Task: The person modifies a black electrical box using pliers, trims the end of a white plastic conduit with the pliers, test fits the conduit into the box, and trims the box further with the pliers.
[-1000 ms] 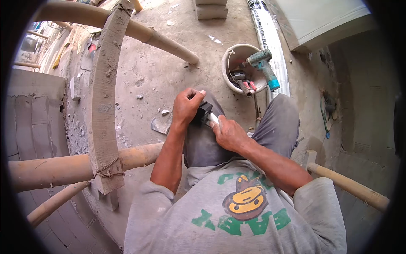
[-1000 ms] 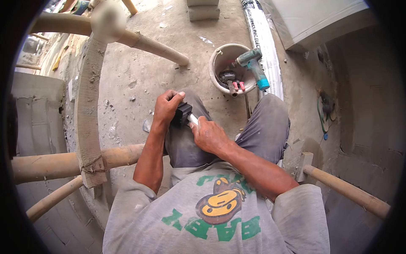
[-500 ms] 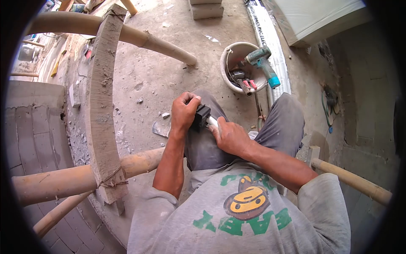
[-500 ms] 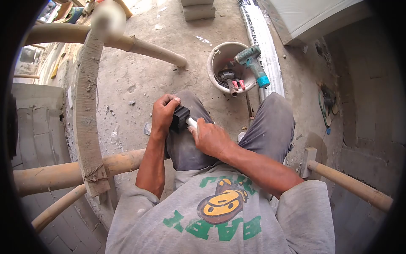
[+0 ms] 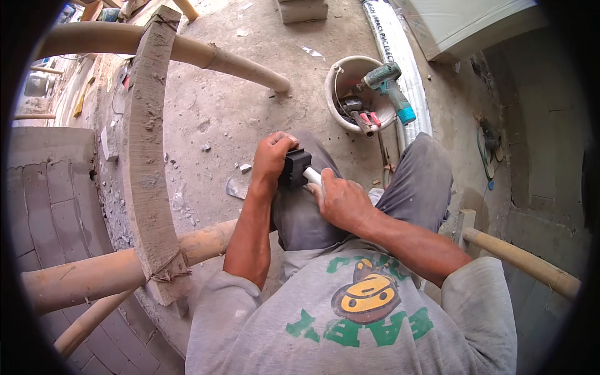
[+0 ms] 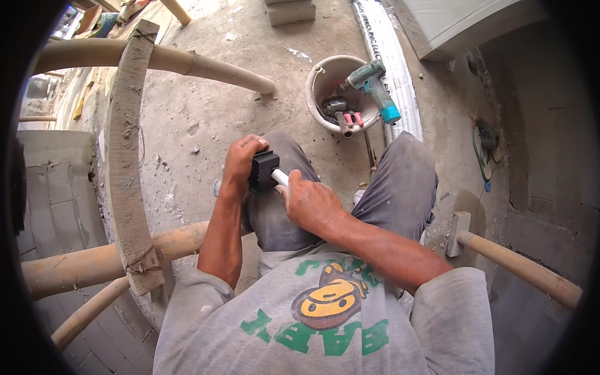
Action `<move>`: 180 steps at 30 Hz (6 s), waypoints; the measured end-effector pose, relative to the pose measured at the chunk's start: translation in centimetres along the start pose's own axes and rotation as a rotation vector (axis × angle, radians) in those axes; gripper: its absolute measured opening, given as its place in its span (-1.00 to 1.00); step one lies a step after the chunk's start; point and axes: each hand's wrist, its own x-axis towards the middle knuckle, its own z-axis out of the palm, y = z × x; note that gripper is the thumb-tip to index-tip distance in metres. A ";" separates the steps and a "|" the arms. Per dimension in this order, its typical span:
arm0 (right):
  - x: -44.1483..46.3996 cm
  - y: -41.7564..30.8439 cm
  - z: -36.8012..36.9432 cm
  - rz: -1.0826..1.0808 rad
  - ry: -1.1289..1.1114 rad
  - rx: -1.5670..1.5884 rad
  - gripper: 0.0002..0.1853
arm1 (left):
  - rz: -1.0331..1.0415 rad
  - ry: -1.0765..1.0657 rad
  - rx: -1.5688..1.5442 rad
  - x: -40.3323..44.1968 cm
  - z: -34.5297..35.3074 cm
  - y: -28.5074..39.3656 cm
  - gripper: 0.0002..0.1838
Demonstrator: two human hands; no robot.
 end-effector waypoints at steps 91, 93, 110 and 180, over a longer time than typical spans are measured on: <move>-7.9 23.5 -18.3 0.056 0.544 1.059 -0.53 | 0.419 0.384 -0.245 -2.4 6.8 5.7 -0.28; -6.5 20.5 -19.4 -0.221 0.617 1.186 -0.49 | 0.524 0.422 -0.180 -2.5 6.2 6.7 -0.32; -0.6 1.9 -16.8 -0.559 -0.197 -0.014 -0.75 | 0.551 0.293 -0.559 -6.0 1.4 6.7 -0.27; 1.8 0.1 -15.9 -0.429 -0.199 -0.587 -0.79 | 0.580 0.445 0.216 -7.1 2.5 5.7 -0.44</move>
